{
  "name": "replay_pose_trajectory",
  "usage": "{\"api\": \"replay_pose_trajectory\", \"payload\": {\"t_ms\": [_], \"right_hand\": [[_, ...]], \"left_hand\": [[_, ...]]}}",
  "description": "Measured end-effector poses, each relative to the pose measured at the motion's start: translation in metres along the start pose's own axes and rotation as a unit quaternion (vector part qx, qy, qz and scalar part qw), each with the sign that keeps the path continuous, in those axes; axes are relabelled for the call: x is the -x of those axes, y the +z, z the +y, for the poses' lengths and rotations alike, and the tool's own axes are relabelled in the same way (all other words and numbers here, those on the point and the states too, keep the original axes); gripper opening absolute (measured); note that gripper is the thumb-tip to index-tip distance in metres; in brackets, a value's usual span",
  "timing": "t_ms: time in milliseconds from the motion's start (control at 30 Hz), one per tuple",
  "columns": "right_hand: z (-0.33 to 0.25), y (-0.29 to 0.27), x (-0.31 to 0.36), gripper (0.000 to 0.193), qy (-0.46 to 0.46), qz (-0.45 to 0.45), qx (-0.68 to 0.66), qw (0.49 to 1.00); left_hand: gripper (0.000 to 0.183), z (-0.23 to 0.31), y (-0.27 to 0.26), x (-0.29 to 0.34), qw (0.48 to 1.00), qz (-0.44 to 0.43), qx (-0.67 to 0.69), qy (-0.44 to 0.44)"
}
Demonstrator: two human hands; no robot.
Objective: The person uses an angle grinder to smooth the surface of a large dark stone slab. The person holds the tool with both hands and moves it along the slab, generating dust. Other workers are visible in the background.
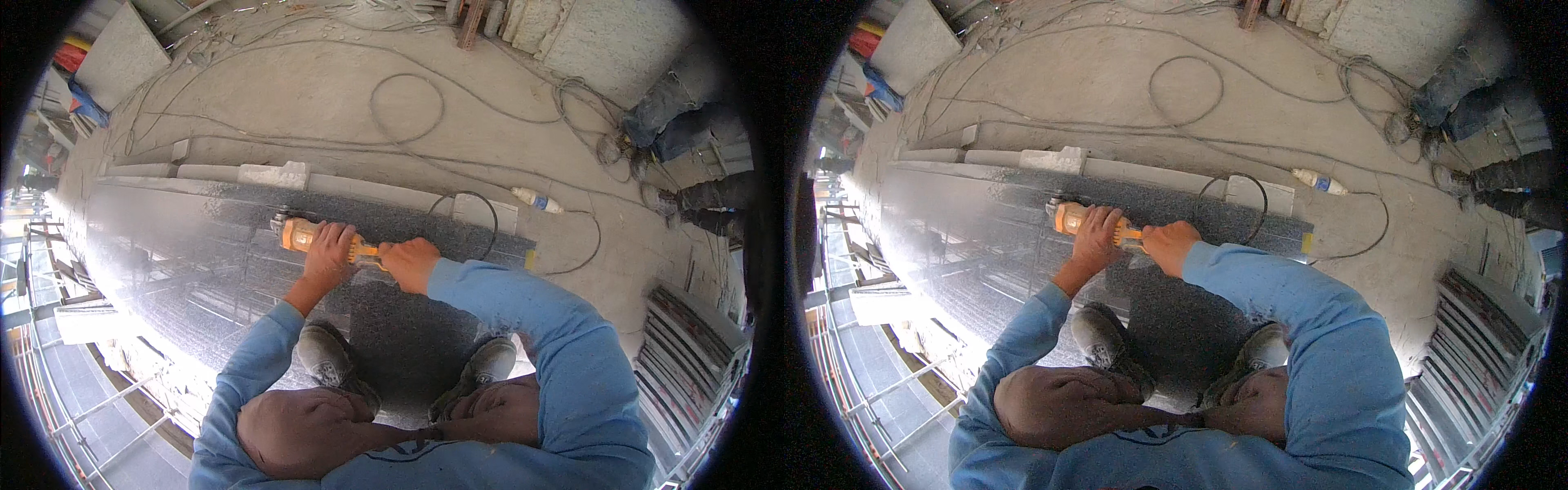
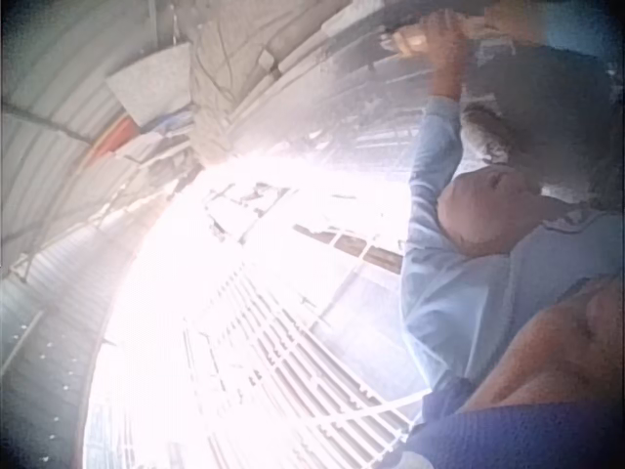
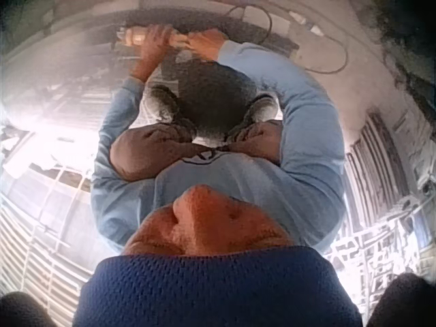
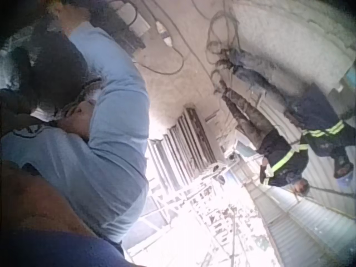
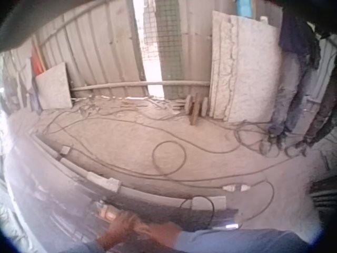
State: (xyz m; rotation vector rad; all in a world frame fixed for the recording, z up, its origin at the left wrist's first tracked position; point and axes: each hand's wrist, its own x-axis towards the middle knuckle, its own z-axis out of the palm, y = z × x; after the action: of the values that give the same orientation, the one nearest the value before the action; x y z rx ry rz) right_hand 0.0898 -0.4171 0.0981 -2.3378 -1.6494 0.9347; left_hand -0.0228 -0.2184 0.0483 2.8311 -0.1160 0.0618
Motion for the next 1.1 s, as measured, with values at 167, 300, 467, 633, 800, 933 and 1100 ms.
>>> {"api": "replay_pose_trajectory", "payload": {"t_ms": [167,300,467,633,800,933,1100], "right_hand": [[0.009,-0.008,0.027,0.034,0.015,-0.027,-0.014,0.999],[0.013,-0.013,0.046,0.036,0.010,-0.005,-0.002,1.000],[0.014,-0.014,0.050,0.035,0.017,-0.010,0.004,1.000],[0.010,-0.012,0.041,0.032,0.021,-0.010,-0.009,1.000],[0.012,-0.003,0.030,0.033,0.011,0.004,-0.003,1.000],[0.014,0.004,0.016,0.034,0.005,-0.002,-0.001,1.000],[0.012,0.007,0.002,0.036,-0.015,0.020,-0.010,1.000]], "left_hand": [[0.079,0.019,0.014,-0.006,0.999,0.027,0.013,0.017],[0.081,0.036,0.013,-0.011,0.999,0.030,0.019,0.024],[0.080,0.043,0.009,-0.014,0.999,0.023,0.037,0.016],[0.074,0.033,0.012,-0.010,0.999,0.029,0.014,0.018],[0.071,0.026,0.010,-0.009,0.999,0.027,0.029,0.012],[0.060,0.016,0.009,-0.008,1.000,0.022,-0.008,0.011],[0.062,0.005,0.005,-0.006,1.000,0.019,-0.002,0.002]]}}
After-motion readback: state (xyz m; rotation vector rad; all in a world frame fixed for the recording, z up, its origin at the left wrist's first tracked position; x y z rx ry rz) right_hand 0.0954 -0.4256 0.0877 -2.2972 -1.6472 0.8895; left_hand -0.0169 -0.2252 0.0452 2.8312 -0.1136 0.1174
